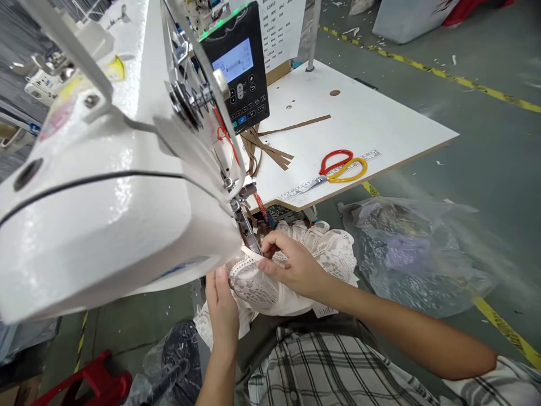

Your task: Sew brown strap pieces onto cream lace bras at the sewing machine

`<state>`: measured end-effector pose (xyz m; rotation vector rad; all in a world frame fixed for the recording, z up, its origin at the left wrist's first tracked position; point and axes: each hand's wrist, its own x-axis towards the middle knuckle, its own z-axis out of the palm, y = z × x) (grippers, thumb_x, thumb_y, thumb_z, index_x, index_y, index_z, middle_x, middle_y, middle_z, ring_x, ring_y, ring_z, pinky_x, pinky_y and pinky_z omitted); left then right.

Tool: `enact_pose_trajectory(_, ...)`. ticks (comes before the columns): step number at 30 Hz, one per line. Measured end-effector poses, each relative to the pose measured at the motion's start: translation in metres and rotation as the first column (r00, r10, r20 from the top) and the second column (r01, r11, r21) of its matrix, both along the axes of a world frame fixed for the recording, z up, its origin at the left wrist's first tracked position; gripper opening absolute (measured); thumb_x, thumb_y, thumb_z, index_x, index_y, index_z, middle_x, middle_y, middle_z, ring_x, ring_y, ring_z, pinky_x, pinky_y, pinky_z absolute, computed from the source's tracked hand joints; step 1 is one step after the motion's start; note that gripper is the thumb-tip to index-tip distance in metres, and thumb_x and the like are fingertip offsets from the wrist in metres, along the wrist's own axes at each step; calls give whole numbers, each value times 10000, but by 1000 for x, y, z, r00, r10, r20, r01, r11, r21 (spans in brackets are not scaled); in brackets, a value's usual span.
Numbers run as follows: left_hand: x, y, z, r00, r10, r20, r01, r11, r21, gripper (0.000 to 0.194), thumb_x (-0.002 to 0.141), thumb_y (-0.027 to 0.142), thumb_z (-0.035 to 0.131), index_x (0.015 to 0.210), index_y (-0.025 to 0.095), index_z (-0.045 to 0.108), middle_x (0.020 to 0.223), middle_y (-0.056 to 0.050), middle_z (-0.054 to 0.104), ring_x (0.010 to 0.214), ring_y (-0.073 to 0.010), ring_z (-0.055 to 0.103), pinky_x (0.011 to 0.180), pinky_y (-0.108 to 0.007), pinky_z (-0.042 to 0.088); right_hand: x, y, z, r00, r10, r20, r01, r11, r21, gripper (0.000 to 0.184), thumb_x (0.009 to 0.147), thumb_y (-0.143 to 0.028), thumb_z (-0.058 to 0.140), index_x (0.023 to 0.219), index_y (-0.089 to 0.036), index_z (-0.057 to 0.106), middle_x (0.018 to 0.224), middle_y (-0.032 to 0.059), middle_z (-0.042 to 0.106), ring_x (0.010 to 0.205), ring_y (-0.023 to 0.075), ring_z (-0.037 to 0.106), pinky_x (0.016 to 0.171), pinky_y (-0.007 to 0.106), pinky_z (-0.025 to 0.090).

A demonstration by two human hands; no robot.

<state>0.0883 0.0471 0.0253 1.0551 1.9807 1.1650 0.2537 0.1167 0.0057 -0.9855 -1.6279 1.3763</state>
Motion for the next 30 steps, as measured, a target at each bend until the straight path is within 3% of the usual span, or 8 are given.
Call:
enact_pose_trajectory(5, -1, 2, 3, 999, 7, -48, -8, 1000, -12, 406, 980, 507, 346, 1035, 229, 637, 976, -23, 642, 889, -183, 564, 769, -273, 432, -4, 0, 8, 1000, -24, 14, 24, 1000, -14, 277, 824, -433, 656, 945, -224, 519, 868, 7, 565, 775, 130, 533, 472, 190, 350)
enact_pose_trajectory(9, 1, -1, 8, 997, -30, -69, 29, 1000, -9, 377, 988, 480, 346, 1021, 234, 630, 986, -24, 630, 887, -180, 559, 735, -260, 428, -7, -3, 12, 999, -44, -8, 44, 995, -92, 316, 810, -420, 686, 999, -232, 516, 865, -13, 552, 757, 117, 522, 572, 210, 403)
enact_pose_trajectory(15, 7, -26, 14, 980, -183, 76, 184, 983, -7, 344, 973, 486, 411, 923, 227, 632, 792, -6, 583, 730, -153, 543, 659, -247, 430, 27, -14, 11, 978, 106, -182, -162, 930, -329, 286, 858, -451, 628, 1024, -218, 628, 949, 15, 652, 841, 147, 598, 738, 269, 460)
enact_pose_trajectory(19, 16, -31, 15, 887, -361, 287, 400, 913, -86, 390, 967, 490, 429, 1042, 212, 691, 1067, -68, 682, 1041, -220, 593, 932, -319, 432, 53, -29, 15, 979, 114, -169, -165, 931, -326, 242, 863, -407, 631, 988, -214, 707, 1001, 27, 707, 910, 169, 642, 776, 269, 463)
enact_pose_trajectory(21, 24, -28, 16, 798, -344, 494, 433, 898, -74, 430, 953, 513, 443, 1122, 202, 688, 1226, -87, 653, 1208, -260, 533, 1073, -383, 351, 59, -39, 20, 988, 122, -93, -143, 950, -279, 217, 861, -381, 635, 963, -209, 720, 964, 26, 715, 887, 169, 649, 766, 266, 462)
enact_pose_trajectory(24, 39, -25, 23, 569, -281, 773, 418, 908, 23, 471, 935, 524, 478, 1183, 171, 667, 1245, -105, 642, 1245, -265, 513, 1116, -404, 320, 63, -55, 24, 991, 97, 97, -86, 990, -113, 170, 868, -332, 623, 938, -213, 722, 894, 16, 709, 836, 158, 637, 736, 259, 440)
enact_pose_trajectory(27, 50, -34, 35, 403, -291, 868, 311, 935, 169, 326, 947, 425, 515, 1057, 175, 694, 893, -47, 677, 1024, -196, 615, 1043, -361, 399, 68, -71, 21, 948, -28, 317, -32, 983, 182, 140, 889, -248, 566, 924, -211, 697, 823, 15, 685, 790, 154, 610, 692, 262, 395)
enact_pose_trajectory(30, 53, -58, 42, 422, -346, 838, 178, 938, 298, 271, 970, 327, 499, 807, 185, 662, 503, 64, 358, 601, -100, 519, 886, -308, 471, 77, -84, 15, 893, -236, 383, 25, 876, 482, 177, 867, -132, 496, 884, -198, 659, 763, 24, 651, 717, 152, 580, 647, 269, 358)
